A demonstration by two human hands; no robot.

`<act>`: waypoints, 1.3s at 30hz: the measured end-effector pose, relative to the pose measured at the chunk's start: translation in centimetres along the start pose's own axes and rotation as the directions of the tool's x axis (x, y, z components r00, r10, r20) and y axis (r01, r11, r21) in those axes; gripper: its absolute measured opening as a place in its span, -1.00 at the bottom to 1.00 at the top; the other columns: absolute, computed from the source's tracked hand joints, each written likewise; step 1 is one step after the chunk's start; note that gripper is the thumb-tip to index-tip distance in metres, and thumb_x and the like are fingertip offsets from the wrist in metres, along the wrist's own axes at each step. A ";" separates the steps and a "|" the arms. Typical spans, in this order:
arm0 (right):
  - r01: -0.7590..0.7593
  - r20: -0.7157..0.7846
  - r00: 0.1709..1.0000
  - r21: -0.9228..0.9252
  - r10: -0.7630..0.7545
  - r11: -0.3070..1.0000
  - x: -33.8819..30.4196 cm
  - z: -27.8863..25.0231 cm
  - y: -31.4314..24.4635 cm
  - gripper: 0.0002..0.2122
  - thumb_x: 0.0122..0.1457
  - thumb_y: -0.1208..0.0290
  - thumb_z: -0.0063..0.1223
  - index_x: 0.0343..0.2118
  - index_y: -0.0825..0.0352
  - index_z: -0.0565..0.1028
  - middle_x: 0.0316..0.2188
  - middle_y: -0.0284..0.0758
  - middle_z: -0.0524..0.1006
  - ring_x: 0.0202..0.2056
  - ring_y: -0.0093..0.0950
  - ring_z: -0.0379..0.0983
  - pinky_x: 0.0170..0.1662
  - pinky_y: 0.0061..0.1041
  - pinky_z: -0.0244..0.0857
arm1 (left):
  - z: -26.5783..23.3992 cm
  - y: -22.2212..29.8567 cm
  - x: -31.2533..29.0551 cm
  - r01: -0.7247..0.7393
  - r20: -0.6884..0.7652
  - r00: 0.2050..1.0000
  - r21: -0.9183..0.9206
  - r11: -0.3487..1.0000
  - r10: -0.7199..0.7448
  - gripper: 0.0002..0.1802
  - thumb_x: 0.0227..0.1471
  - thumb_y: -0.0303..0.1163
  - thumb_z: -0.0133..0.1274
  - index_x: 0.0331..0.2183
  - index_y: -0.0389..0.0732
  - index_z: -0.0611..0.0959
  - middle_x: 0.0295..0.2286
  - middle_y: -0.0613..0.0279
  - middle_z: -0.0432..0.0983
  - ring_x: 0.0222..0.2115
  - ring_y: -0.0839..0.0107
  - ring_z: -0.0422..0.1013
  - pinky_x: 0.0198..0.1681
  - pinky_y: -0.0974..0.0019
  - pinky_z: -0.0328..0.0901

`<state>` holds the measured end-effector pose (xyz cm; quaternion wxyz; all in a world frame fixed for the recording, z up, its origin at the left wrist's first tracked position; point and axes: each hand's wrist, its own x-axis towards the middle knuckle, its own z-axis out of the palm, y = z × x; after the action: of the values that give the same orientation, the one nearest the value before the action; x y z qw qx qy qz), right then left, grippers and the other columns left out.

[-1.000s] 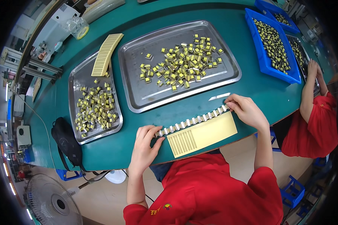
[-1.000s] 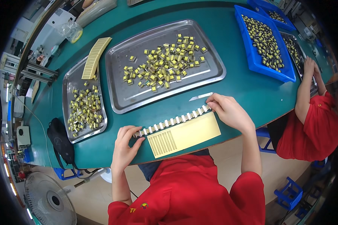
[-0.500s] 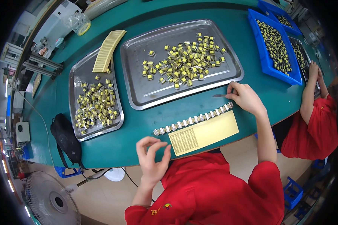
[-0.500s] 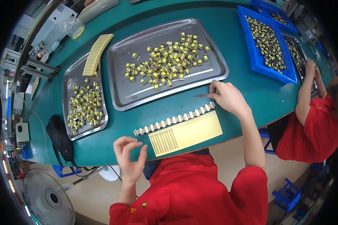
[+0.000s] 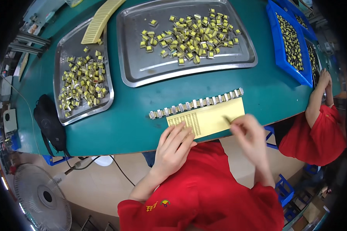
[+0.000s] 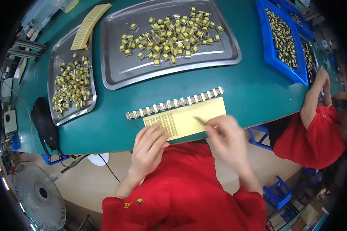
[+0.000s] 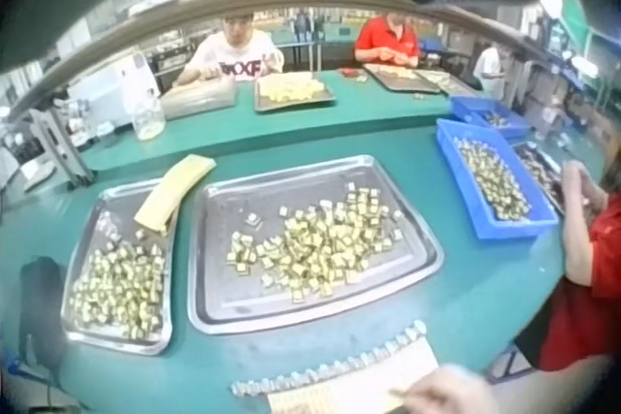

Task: Manually picking small electronic components from a tray and placing them onto a component strip.

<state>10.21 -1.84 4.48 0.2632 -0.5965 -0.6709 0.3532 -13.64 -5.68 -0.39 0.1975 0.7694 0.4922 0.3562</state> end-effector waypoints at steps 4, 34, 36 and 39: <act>-0.036 -0.015 0.999 0.052 0.037 0.998 -3.6 3.6 -0.7 -0.91 0.07 0.58 0.21 -0.35 0.38 0.56 -0.52 -0.37 0.47 -0.50 -0.57 0.35 -0.44 -0.61 0.21 | 1.2 -0.3 -0.4 -0.083 0.134 0.989 0.194 0.977 0.057 -0.69 -0.10 -0.50 0.12 -0.21 -0.26 0.62 0.00 0.03 0.42 0.13 -0.02 0.28 0.15 -0.16 0.17; -0.370 0.069 0.927 0.329 0.368 0.869 -6.8 7.5 -0.5 -0.86 0.21 0.60 0.09 -0.18 0.48 0.50 -0.55 -0.40 0.55 -0.50 -0.73 0.44 -0.43 -0.75 0.28 | 1.1 -0.8 -1.1 -0.099 0.186 0.980 0.158 0.982 0.069 -0.58 -0.15 -0.57 0.15 -0.14 -0.19 0.61 0.09 0.02 0.34 0.19 -0.12 0.18 0.20 -0.28 0.07; -0.360 0.062 0.930 0.335 0.361 0.871 -6.6 7.6 -0.6 -0.86 0.21 0.60 0.09 -0.18 0.48 0.50 -0.56 -0.40 0.54 -0.50 -0.73 0.44 -0.43 -0.75 0.28 | 1.1 -0.8 -1.0 -0.096 0.188 0.980 0.156 0.983 0.066 -0.58 -0.15 -0.56 0.15 -0.14 -0.20 0.61 0.09 0.01 0.34 0.19 -0.13 0.18 0.20 -0.28 0.07; -0.341 0.043 0.937 0.337 0.347 0.878 -6.6 7.9 -0.5 -0.86 0.21 0.61 0.08 -0.18 0.48 0.50 -0.56 -0.41 0.54 -0.50 -0.73 0.43 -0.42 -0.75 0.28 | 1.1 -0.8 -1.0 -0.097 0.187 0.980 0.156 0.983 0.067 -0.59 -0.15 -0.56 0.15 -0.14 -0.21 0.61 0.09 0.01 0.34 0.18 -0.13 0.18 0.20 -0.28 0.07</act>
<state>4.81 -9.63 0.47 0.3013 -0.6551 -0.4810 0.4988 -13.55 -6.22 -2.03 0.1622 0.8319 0.4676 0.2510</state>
